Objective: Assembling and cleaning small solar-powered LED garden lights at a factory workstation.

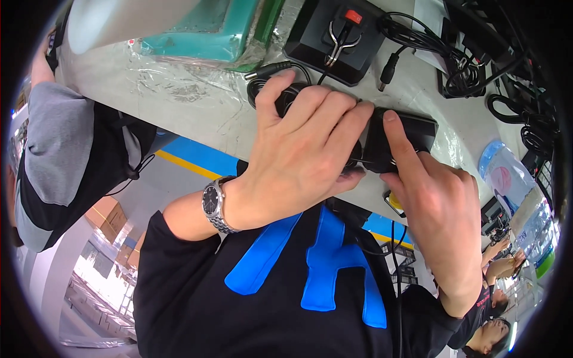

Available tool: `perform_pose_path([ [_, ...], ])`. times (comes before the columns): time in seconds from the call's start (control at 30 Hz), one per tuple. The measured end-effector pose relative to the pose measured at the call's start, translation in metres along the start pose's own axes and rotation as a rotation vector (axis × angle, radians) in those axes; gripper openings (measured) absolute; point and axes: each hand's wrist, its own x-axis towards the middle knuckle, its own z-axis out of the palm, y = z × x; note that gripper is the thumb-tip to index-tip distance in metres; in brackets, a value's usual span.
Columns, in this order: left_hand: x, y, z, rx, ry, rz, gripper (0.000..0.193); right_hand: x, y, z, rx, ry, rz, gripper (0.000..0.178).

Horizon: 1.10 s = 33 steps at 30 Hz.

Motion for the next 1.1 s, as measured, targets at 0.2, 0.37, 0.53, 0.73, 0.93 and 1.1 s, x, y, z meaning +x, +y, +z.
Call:
perform_pose_path([
  [0.2, 0.001, 0.001, -0.007, -0.019, -0.082, -0.022, 0.058, -0.001, -0.006, 0.0, -0.041, -0.004, 0.037, 0.071],
  [0.37, -0.005, -0.008, -0.011, 0.054, -0.119, 0.14, 0.042, -0.001, -0.006, 0.002, -0.101, 0.084, -0.008, 0.068],
  [0.53, 0.014, -0.008, -0.018, 0.143, -0.166, 0.449, 0.014, 0.0, -0.003, 0.0, -0.129, 0.067, 0.013, 0.065],
  [0.73, 0.021, 0.004, -0.025, 0.235, -0.19, 0.493, 0.031, -0.004, 0.005, -0.007, -0.031, 0.09, 0.001, 0.065],
  [0.93, 0.029, 0.022, -0.018, -0.077, -0.073, 0.403, 0.07, -0.087, 0.017, -0.019, 0.28, 0.343, 0.096, 0.032],
  [1.1, 0.044, 0.033, -0.001, -0.006, -0.222, 0.413, 0.067, -0.137, 0.048, 0.03, 0.563, 0.366, 0.272, 0.036],
])
